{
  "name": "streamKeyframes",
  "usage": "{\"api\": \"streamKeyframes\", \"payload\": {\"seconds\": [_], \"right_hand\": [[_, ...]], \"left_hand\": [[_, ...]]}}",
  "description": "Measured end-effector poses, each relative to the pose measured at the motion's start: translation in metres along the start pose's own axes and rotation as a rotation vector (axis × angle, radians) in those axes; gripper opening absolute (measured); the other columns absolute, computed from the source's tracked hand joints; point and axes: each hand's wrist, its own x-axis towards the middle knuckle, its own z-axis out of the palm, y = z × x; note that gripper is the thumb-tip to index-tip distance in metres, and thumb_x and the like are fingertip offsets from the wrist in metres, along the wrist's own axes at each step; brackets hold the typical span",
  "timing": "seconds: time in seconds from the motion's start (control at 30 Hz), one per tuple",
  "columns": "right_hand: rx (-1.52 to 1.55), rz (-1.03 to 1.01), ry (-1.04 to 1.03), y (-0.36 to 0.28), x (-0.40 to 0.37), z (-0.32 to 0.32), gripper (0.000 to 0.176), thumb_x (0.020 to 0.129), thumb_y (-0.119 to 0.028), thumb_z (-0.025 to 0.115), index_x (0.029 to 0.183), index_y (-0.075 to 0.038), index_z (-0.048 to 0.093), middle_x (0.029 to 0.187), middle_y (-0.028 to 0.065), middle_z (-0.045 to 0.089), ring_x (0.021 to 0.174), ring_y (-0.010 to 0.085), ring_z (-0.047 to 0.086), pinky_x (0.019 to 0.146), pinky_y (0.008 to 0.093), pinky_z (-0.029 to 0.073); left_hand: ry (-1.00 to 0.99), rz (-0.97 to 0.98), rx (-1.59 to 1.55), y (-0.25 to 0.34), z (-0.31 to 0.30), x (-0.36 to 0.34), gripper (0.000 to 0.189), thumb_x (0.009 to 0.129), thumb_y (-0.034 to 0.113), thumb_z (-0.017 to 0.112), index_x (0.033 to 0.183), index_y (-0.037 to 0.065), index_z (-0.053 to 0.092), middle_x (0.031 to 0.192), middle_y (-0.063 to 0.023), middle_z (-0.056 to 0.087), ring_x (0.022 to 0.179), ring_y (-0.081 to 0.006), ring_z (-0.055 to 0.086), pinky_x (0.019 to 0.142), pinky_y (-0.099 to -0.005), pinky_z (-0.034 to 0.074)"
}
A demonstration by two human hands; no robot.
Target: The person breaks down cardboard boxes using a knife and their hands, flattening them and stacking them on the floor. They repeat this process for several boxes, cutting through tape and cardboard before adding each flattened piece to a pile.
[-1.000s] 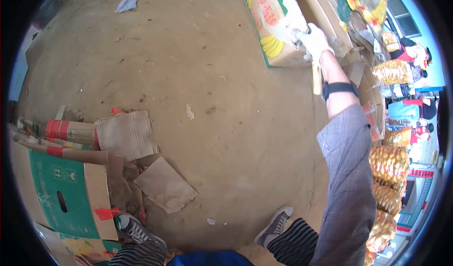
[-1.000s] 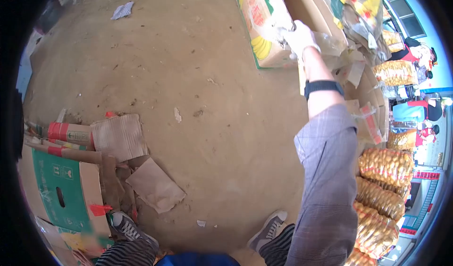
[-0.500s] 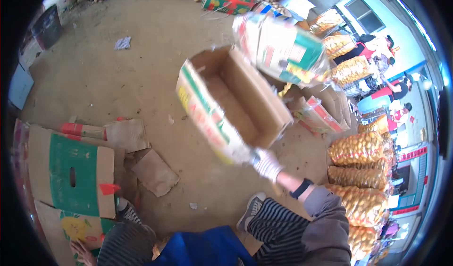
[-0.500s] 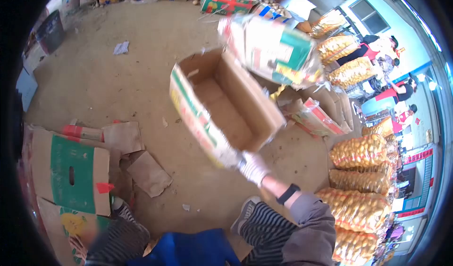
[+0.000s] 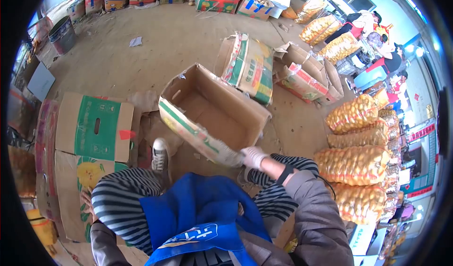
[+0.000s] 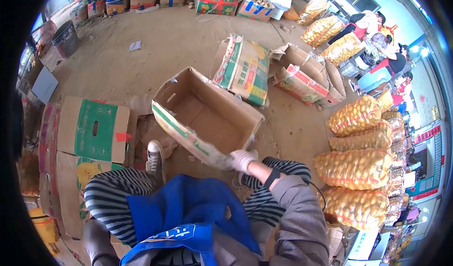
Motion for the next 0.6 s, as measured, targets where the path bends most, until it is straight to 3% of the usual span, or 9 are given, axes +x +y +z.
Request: {"api": "streamKeyframes", "payload": {"seconds": [0.1, 0.17, 0.23, 0.27, 0.3, 0.37, 0.4, 0.47, 0.6], "right_hand": [[0.077, 0.217, -0.004, 0.069, 0.020, -0.004, 0.026, 0.074, -0.021, 0.060, 0.088, 0.000, 0.067, 0.083, 0.0221, 0.066, 0.078, 0.0349, 0.065, 0.068, 0.0416, 0.051], [0.302, 0.415, -0.149, 0.096, 0.013, -0.028, 0.028, 0.076, -0.030, 0.066, 0.080, -0.003, 0.066, 0.070, 0.0112, 0.063, 0.061, 0.0213, 0.060, 0.057, 0.0376, 0.049], [0.684, 0.489, -0.001, 0.082, -0.001, -0.075, 0.025, 0.080, -0.029, 0.068, 0.083, -0.005, 0.065, 0.060, 0.0023, 0.057, 0.048, 0.0144, 0.054, 0.041, 0.0305, 0.045], [0.598, 0.433, 0.243, 0.069, 0.001, -0.099, 0.022, 0.080, -0.027, 0.068, 0.084, -0.006, 0.064, 0.057, 0.0004, 0.054, 0.044, 0.0131, 0.051, 0.035, 0.0290, 0.040], [0.559, 0.433, 0.429, 0.049, 0.008, -0.126, 0.025, 0.081, -0.029, 0.067, 0.082, -0.004, 0.063, 0.058, 0.0018, 0.055, 0.047, 0.0135, 0.053, 0.042, 0.0321, 0.044], [0.268, 0.269, 0.743, 0.027, 0.045, -0.166, 0.040, 0.080, -0.041, 0.064, 0.087, -0.001, 0.064, 0.075, 0.0169, 0.065, 0.069, 0.0279, 0.064, 0.068, 0.0407, 0.050], [0.083, 0.200, 0.869, 0.013, 0.073, -0.182, 0.048, 0.080, -0.047, 0.062, 0.097, -0.003, 0.064, 0.083, 0.0220, 0.066, 0.080, 0.0331, 0.065, 0.072, 0.0425, 0.051], [-0.063, 0.380, 0.792, -0.020, 0.140, -0.209, 0.064, 0.079, -0.053, 0.060, 0.115, 0.000, 0.056, 0.097, 0.0197, 0.067, 0.089, 0.0350, 0.065, 0.077, 0.0426, 0.051], [-0.047, 0.547, 0.628, -0.035, 0.255, -0.212, 0.076, 0.074, -0.051, 0.065, 0.123, 0.005, 0.047, 0.104, 0.0219, 0.065, 0.098, 0.0310, 0.064, 0.081, 0.0429, 0.051]], "left_hand": [[-0.035, -0.022, -0.006, 0.005, -0.009, 0.003, 0.073, 0.090, 0.025, 0.046, 0.150, 0.018, 0.005, 0.154, -0.0216, 0.002, 0.140, -0.0446, 0.006, 0.081, -0.0805, 0.030], [-0.062, -0.034, -0.015, 0.008, -0.011, 0.006, 0.073, 0.090, 0.025, 0.046, 0.150, 0.018, 0.005, 0.154, -0.0215, 0.002, 0.140, -0.0446, 0.006, 0.081, -0.0806, 0.029], [-0.089, -0.054, -0.028, 0.012, -0.012, 0.008, 0.073, 0.090, 0.025, 0.047, 0.150, 0.018, 0.005, 0.154, -0.0214, 0.002, 0.140, -0.0446, 0.006, 0.081, -0.0808, 0.029], [-0.106, -0.063, -0.028, 0.013, -0.013, 0.007, 0.073, 0.090, 0.025, 0.047, 0.150, 0.018, 0.005, 0.154, -0.0214, 0.001, 0.140, -0.0446, 0.006, 0.081, -0.0808, 0.029], [-0.126, -0.072, -0.034, 0.015, -0.015, 0.007, 0.073, 0.090, 0.025, 0.047, 0.150, 0.018, 0.005, 0.154, -0.0213, 0.001, 0.140, -0.0445, 0.005, 0.081, -0.0809, 0.029], [-0.132, -0.073, -0.034, 0.016, -0.018, 0.010, 0.073, 0.090, 0.024, 0.047, 0.150, 0.018, 0.006, 0.154, -0.0212, 0.001, 0.140, -0.0445, 0.005, 0.081, -0.0810, 0.028], [-0.149, -0.084, -0.047, 0.016, -0.019, 0.010, 0.073, 0.090, 0.024, 0.047, 0.150, 0.018, 0.006, 0.154, -0.0211, 0.001, 0.140, -0.0445, 0.005, 0.082, -0.0810, 0.028], [-0.165, -0.097, -0.039, 0.016, -0.021, 0.010, 0.073, 0.090, 0.024, 0.047, 0.150, 0.018, 0.006, 0.154, -0.0210, 0.001, 0.140, -0.0445, 0.005, 0.082, -0.0812, 0.027], [-0.192, -0.114, -0.027, 0.011, -0.024, 0.007, 0.073, 0.090, 0.024, 0.047, 0.150, 0.019, 0.006, 0.154, -0.0208, 0.000, 0.140, -0.0444, 0.004, 0.082, -0.0814, 0.027]]}}
